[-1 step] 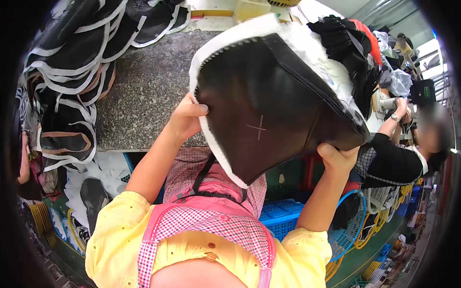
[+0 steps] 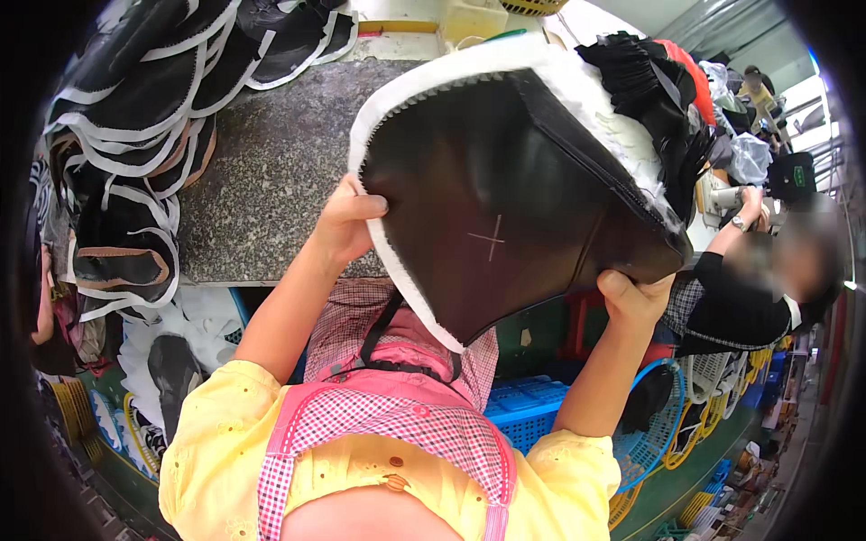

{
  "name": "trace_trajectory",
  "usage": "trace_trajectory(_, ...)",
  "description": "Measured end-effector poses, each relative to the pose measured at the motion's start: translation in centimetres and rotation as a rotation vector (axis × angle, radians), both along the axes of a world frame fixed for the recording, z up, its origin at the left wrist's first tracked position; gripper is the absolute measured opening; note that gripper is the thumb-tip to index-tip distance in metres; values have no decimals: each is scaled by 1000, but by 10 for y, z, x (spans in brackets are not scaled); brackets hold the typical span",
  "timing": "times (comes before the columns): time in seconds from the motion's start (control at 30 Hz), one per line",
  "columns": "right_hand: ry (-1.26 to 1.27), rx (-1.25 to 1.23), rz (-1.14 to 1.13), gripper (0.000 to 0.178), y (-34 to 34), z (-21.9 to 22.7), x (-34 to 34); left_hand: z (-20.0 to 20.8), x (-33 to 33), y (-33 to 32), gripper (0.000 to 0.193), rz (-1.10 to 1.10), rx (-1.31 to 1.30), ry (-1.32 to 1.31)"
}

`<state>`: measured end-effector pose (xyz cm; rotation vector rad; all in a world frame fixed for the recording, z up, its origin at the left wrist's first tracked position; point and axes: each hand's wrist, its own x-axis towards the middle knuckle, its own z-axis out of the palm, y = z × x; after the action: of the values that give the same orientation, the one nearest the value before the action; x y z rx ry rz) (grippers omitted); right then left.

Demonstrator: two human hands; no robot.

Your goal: The recorder is assembling and inspecting shoe upper components in a factory setting.

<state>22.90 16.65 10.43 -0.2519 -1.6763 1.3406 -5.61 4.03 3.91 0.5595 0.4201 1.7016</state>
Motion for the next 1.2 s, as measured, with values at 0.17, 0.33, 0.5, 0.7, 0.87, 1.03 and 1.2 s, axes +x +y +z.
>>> trace_trajectory(0.17, 79, 27, -71, 73, -4, -13, 20, 28, 14, -12, 28, 302, 34, 301)
trace_trajectory(0.33, 123, -27, 18, 70, 9, -30, 34, 51, 27, -21, 72, 547, 337, 531)
trace_trajectory(0.5, 166, -131, 15, 60, 10, -33, 32, 61, 18, -36, 43, 515, 244, 894)
trace_trajectory(0.7, 98, -7, -119, 46, -1, -9, -2, 63, -16, -7, 45, 352, 81, 676)
trace_trajectory(0.87, -29, 154, -167, 27, -14, 6, -24, 88, -12, -2, 48, 692, -72, 1479)
trace_trajectory(1.03, 2, 171, -324, 24, -27, 5, -39, 63, -7, 2, 25, 534, -131, 935)
trace_trajectory(1.2, -94, 110, -394, 24, -33, 11, -54, 25, -16, 11, 24, 268, -20, 368)
